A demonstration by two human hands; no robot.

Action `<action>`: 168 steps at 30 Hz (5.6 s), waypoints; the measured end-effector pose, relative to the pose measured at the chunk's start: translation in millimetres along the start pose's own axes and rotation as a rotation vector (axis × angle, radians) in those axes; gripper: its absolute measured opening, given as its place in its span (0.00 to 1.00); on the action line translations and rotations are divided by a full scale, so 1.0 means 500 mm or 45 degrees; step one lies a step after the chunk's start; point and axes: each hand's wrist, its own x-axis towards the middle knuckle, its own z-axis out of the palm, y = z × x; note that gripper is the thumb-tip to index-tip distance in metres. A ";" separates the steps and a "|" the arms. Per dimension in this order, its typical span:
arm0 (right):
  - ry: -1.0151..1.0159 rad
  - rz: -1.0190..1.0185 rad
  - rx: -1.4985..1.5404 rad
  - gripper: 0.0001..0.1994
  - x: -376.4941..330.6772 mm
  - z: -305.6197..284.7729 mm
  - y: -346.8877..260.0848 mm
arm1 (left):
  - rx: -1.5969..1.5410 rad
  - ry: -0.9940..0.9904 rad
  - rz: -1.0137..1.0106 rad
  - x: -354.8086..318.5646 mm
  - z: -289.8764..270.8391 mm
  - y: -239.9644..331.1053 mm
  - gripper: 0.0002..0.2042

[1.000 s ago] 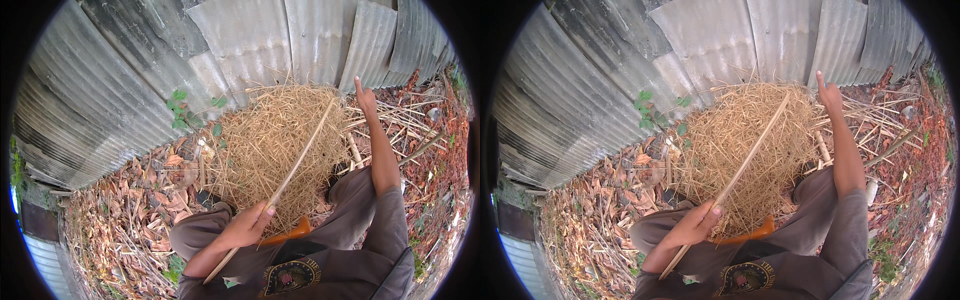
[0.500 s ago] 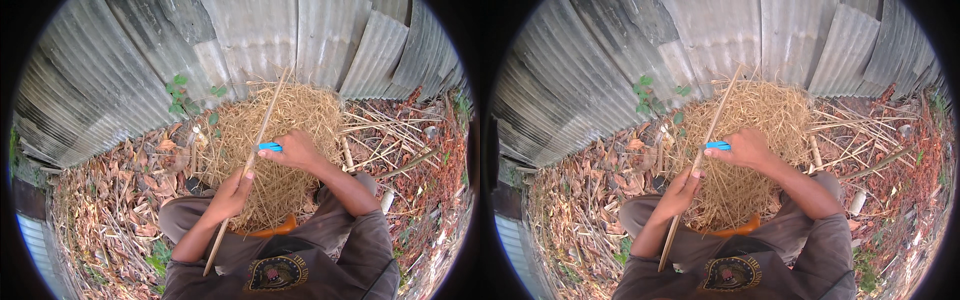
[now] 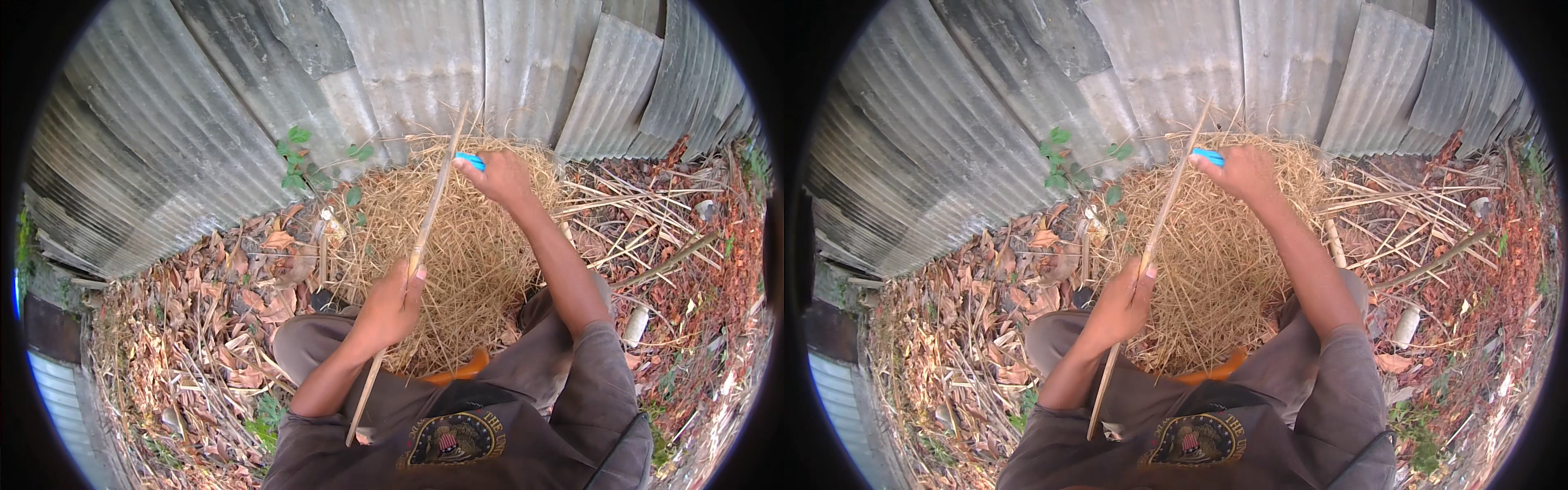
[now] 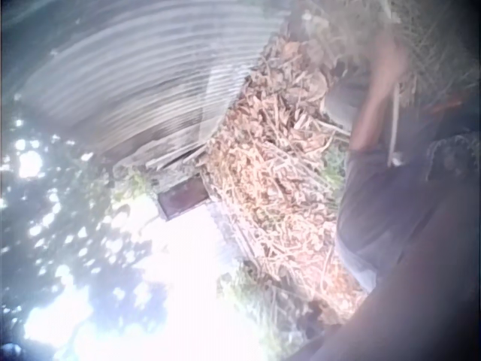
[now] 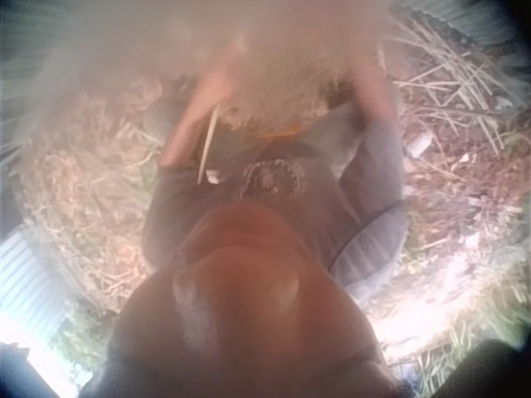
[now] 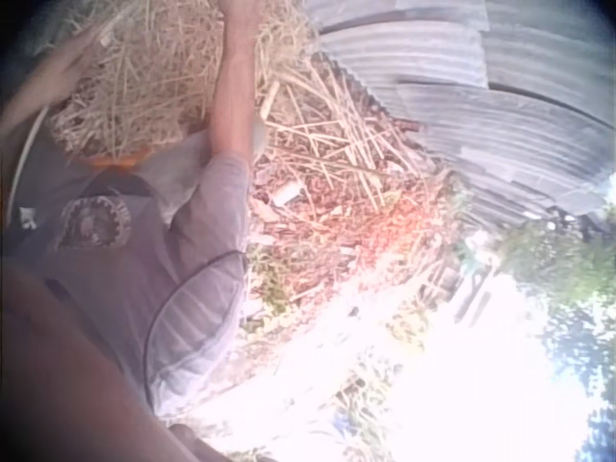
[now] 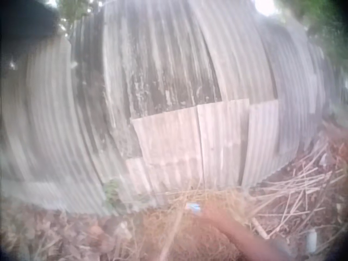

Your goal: The person sits on the ground and uses a blue utility knife to shave and smooth a long bamboo stick. They repeatedly run the blade along the stick's length to remove splinters and create a smooth surface, occasionally picking up and discarding pieces of bamboo.

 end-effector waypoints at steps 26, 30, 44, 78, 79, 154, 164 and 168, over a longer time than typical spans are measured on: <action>-0.048 0.008 0.214 0.38 -0.041 -0.069 -0.066 | -1.142 0.062 -0.433 0.039 -0.071 0.001 0.20; 0.012 0.077 0.134 0.39 -0.019 -0.078 -0.053 | -1.143 0.121 -0.411 0.031 -0.091 0.003 0.21; 0.043 -0.237 -0.061 0.25 -0.060 -0.013 -0.131 | -1.247 -0.048 -0.431 0.079 -0.045 -0.031 0.16; -0.199 -0.346 0.137 0.35 -0.083 -0.029 -0.129 | -0.389 0.065 -0.126 0.078 -0.017 -0.069 0.16; -0.157 -0.375 0.169 0.34 -0.082 -0.024 -0.126 | -0.315 0.079 -0.101 0.076 -0.020 -0.073 0.16; -0.259 -0.390 0.212 0.37 -0.180 -0.024 -0.102 | -0.119 0.072 -0.089 -0.043 0.021 -0.006 0.16; -0.080 -0.421 0.232 0.37 -0.188 -0.018 -0.056 | 0.086 0.058 -0.145 -0.066 0.043 0.057 0.17; -0.033 -0.446 0.127 0.39 -0.151 -0.014 -0.021 | 0.063 0.088 -0.093 -0.077 0.054 0.049 0.17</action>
